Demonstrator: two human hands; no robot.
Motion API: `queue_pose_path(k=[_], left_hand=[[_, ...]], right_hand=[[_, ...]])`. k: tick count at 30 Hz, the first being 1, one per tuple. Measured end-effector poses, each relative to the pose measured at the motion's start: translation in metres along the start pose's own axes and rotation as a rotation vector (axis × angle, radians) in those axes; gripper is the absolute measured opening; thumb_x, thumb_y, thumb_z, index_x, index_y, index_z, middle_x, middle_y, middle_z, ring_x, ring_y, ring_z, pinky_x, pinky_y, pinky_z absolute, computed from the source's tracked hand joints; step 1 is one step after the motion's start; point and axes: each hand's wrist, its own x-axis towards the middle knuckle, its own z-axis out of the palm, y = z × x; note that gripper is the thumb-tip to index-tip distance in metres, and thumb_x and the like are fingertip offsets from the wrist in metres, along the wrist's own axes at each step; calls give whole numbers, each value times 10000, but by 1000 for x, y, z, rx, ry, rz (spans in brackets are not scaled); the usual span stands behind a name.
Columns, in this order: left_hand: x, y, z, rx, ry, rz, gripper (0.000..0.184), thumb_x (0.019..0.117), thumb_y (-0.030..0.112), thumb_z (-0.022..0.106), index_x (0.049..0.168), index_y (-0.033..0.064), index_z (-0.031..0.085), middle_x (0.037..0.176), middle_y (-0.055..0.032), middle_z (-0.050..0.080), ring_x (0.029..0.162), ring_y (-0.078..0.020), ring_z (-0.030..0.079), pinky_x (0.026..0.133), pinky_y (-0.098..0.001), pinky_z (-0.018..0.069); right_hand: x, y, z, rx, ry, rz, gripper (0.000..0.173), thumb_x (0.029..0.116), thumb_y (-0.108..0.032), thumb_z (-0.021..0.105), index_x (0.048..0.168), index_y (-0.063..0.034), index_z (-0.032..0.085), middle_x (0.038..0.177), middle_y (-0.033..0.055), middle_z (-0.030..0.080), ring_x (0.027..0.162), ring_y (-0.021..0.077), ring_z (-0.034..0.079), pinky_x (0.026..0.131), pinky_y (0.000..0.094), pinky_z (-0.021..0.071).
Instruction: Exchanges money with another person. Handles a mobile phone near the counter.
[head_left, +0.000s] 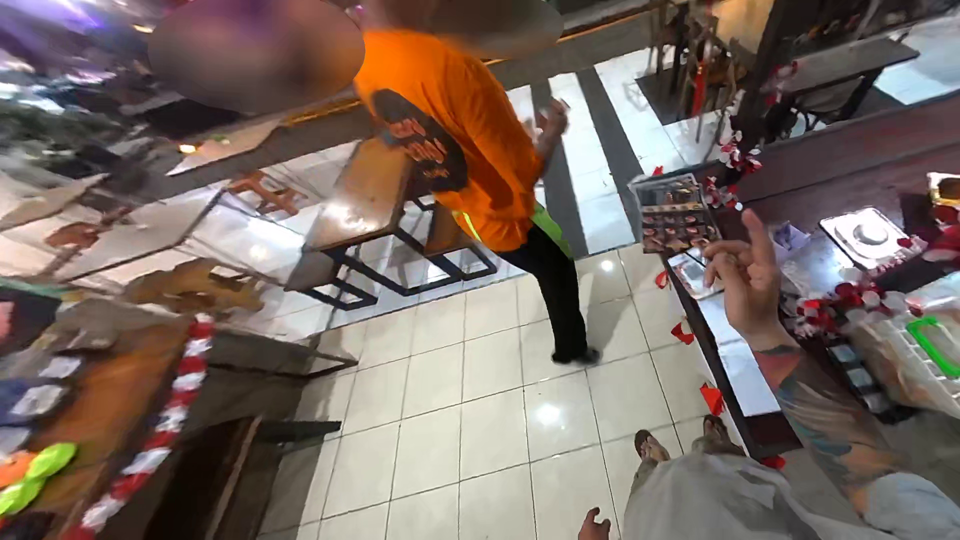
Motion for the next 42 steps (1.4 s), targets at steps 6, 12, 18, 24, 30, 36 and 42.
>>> queue_pose_path(k=[6,12,18,24,30,36,42], left_hand=[[-3,25,-8,17,-45,33,552,1033,238,595,1513,24,430,1213,-267,676,1068,-388,692,954,-555,549],[4,33,-9,101,-110,27,559,1032,229,600,1519,23,421,1218,-272,672,1064,-385,691,955,-552,544],[8,59,-8,159,-109,48,554,1033,240,583,1517,23,423,1226,-259,671,1062,-374,693,948,-544,549],[-10,137,16,51,22,299,505,1047,187,551,1506,17,428,1189,-238,683,1012,-330,707,925,-510,567],[-50,260,74,138,188,887,423,1053,207,511,1409,-19,540,1295,-197,650,1230,-284,617,1063,-466,499],[-75,330,151,285,293,1255,330,1037,200,551,1331,100,662,1415,-116,611,1373,-274,526,1169,-492,408],[-88,338,202,485,426,1310,439,996,175,563,1428,115,604,1513,-108,538,1452,-283,445,1222,-539,318]], right_hand=[[-23,-15,-86,-138,161,-169,654,1080,-178,469,1592,30,120,1126,91,695,772,146,676,695,336,603],[-92,-12,-154,-450,181,-11,646,1058,-144,514,1564,79,179,1270,148,652,1037,192,676,910,372,585],[-193,20,-191,-717,32,442,693,1039,-270,549,1611,-68,216,1439,113,585,1170,200,642,956,397,560],[-256,83,-232,-701,-57,577,801,985,-413,633,1623,-140,233,1538,96,497,1375,231,512,1112,458,466],[-268,111,-264,-605,-131,603,543,1091,-344,434,1570,-95,383,1516,105,531,1371,184,527,1153,400,443],[-270,138,-278,-644,-200,544,445,1120,-283,346,1493,-116,523,1505,55,560,1406,147,506,1185,372,417],[-262,136,-279,-670,-295,524,447,1102,-166,320,1491,-83,525,1503,93,558,1409,206,511,1190,404,414]])
